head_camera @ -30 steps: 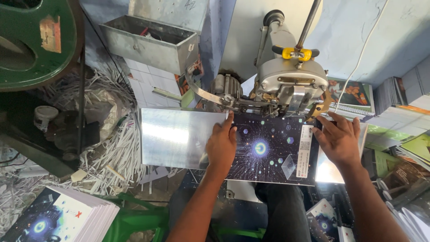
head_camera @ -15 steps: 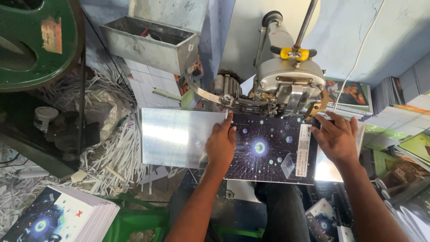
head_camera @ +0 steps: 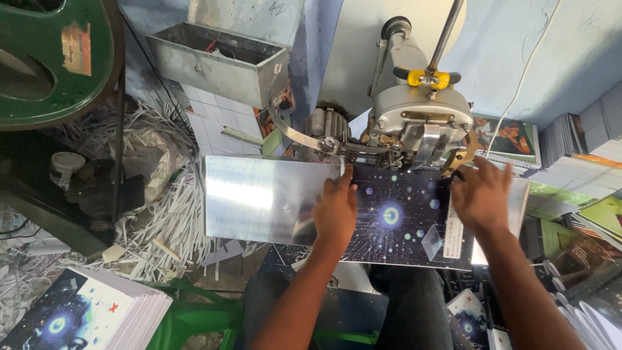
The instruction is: The person repeatedly picks up a book with a space-themed cover, places it into a binding machine, and removes it after processing. The person stacks the processed books to the right side of the workspace.
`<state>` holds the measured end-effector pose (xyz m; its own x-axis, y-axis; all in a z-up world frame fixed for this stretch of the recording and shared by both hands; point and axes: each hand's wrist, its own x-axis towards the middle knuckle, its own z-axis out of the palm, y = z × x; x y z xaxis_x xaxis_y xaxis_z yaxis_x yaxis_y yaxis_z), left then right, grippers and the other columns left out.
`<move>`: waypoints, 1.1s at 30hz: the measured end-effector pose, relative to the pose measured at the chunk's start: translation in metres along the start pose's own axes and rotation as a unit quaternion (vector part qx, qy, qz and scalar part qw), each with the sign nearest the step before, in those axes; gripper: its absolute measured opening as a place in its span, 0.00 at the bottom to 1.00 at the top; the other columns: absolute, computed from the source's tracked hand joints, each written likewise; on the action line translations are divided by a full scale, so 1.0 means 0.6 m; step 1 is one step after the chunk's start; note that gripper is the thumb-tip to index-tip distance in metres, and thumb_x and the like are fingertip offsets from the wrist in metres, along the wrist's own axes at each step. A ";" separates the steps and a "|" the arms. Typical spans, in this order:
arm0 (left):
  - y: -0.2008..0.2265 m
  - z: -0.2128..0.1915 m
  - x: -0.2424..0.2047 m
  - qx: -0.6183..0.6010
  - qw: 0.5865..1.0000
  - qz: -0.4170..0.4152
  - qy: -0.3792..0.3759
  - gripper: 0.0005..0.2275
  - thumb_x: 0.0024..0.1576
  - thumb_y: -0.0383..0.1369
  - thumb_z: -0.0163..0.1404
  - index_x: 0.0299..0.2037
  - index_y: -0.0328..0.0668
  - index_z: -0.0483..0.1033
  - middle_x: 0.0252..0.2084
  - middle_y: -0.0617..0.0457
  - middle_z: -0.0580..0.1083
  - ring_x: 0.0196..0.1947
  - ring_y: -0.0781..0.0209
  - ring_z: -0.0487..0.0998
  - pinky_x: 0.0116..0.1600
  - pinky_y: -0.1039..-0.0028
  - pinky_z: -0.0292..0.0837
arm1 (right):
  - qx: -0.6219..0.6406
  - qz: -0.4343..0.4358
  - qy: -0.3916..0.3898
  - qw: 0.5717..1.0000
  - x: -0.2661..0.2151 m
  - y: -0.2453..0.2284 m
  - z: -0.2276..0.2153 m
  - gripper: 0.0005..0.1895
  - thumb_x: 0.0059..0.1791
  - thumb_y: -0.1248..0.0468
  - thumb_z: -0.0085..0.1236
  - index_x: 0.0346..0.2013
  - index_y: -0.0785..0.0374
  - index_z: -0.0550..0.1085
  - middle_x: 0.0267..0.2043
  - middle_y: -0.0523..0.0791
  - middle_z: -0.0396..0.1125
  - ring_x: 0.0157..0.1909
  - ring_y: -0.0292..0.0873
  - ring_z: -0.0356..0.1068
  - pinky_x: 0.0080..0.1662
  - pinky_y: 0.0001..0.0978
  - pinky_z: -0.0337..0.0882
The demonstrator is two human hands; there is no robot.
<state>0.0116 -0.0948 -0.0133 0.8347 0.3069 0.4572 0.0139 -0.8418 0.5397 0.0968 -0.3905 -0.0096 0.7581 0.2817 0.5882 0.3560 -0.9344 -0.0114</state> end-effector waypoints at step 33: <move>0.078 0.040 -0.026 -0.065 0.990 0.124 -0.003 0.17 0.61 0.38 0.52 0.62 0.59 0.75 0.43 0.51 0.81 0.35 0.48 0.82 0.46 0.58 0.75 | 0.111 -0.129 -0.051 0.984 0.026 -0.053 -0.047 0.25 0.52 0.58 0.51 0.62 0.59 0.74 0.53 0.50 0.71 0.55 0.52 0.65 0.66 0.48 0.56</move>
<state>0.0123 -0.1499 -0.0123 0.8065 0.0953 0.5835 -0.2623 -0.8267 0.4977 0.0817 -0.3623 0.0227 0.6734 0.5348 0.5104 0.6466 -0.7608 -0.0559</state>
